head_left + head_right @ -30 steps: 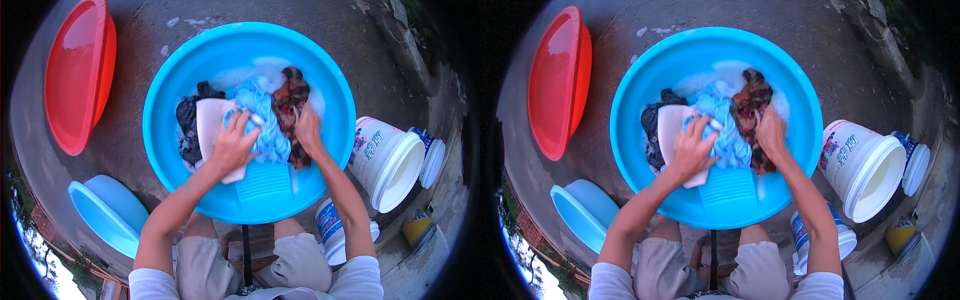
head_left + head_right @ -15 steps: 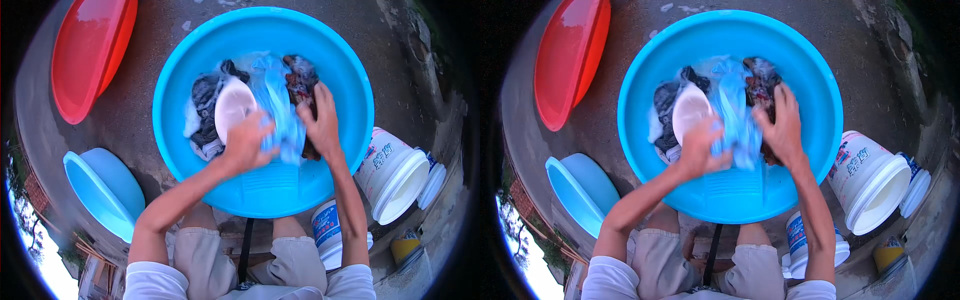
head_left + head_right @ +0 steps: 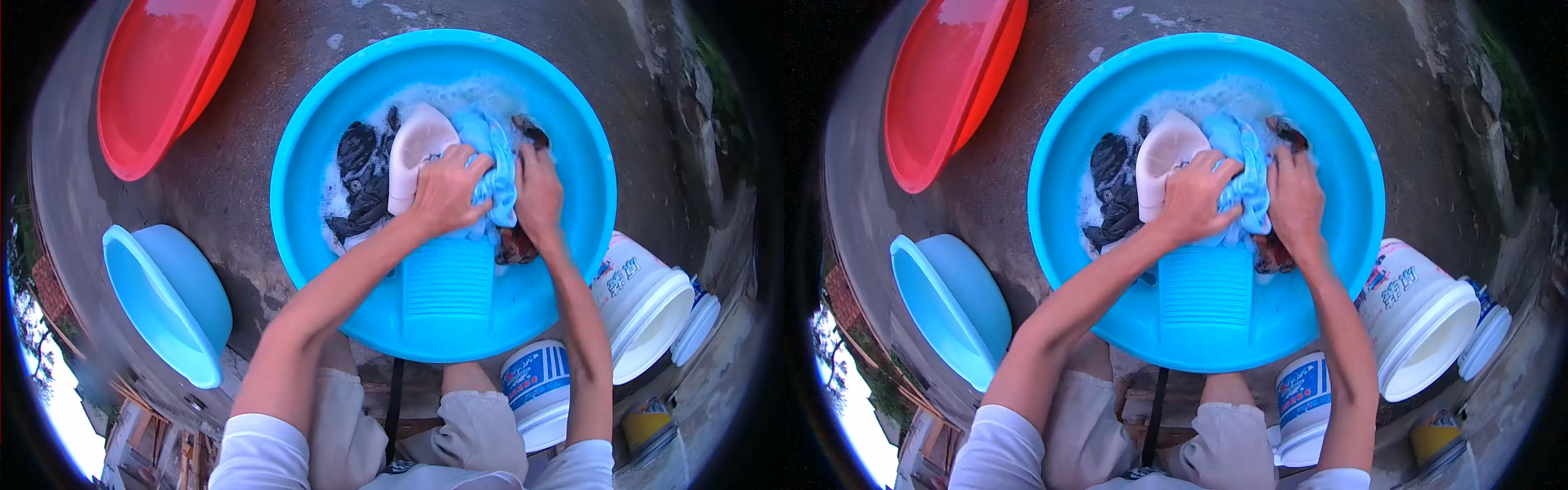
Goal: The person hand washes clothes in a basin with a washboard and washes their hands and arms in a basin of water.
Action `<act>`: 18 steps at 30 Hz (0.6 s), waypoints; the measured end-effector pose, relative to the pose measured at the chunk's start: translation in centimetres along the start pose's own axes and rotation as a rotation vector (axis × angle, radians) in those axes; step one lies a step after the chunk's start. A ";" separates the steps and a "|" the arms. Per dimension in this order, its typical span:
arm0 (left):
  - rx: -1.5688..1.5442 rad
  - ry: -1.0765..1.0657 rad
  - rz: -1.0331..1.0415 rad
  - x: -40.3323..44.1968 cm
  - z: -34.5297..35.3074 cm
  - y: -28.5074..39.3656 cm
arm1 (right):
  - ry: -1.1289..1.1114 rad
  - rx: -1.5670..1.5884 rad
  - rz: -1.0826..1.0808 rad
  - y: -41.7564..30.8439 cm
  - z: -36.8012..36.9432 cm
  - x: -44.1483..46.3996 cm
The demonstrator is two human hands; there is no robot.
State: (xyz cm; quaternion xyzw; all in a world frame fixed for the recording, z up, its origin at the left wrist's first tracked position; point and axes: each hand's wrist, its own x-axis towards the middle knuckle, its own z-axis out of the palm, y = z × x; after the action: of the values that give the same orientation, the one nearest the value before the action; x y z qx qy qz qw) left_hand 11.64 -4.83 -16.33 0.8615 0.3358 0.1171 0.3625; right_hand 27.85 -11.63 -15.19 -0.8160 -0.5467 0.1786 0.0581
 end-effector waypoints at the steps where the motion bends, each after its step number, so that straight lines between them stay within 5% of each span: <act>1: -0.031 0.085 0.089 -0.8 -1.7 0.3 | -0.105 0.116 0.062 -0.1 -1.2 0.4; 2: -0.065 0.153 0.174 -1.9 -3.5 0.2 | -0.118 0.122 0.059 -1.1 -2.5 1.0; 4: 0.079 0.146 0.118 -4.6 -7.8 -1.8 | 0.220 0.177 -0.271 -4.0 -4.3 1.0; 6: 0.295 0.249 -0.187 -6.1 -8.6 -5.5 | 0.230 0.026 -0.313 -7.1 0.0 0.5; 8: 0.196 0.242 -0.251 -5.1 -7.7 -5.9 | 0.268 -0.134 -0.363 -8.7 2.1 2.5; 10: 0.074 0.234 -0.327 -3.5 -6.5 -6.0 | -0.070 0.065 -0.322 -8.8 2.6 4.3; 12: -0.087 0.200 -0.408 -1.2 -6.1 -6.8 | -0.095 0.185 -0.265 -7.4 1.7 3.9; 15: -0.295 0.033 -0.256 -3.9 -8.1 -6.4 | -0.128 0.432 -0.136 -6.1 -2.3 0.9; 18: -0.005 -0.201 -0.058 -10.6 -8.8 -1.8 | -0.122 0.286 -0.337 -5.3 -2.6 -5.6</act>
State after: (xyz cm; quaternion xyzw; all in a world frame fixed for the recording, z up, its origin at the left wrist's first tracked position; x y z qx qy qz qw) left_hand -1.09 -6.15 -10.90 0.8577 0.3223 0.0202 0.4000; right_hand 22.26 -14.43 -9.94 -0.6844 -0.6468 0.2910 0.1688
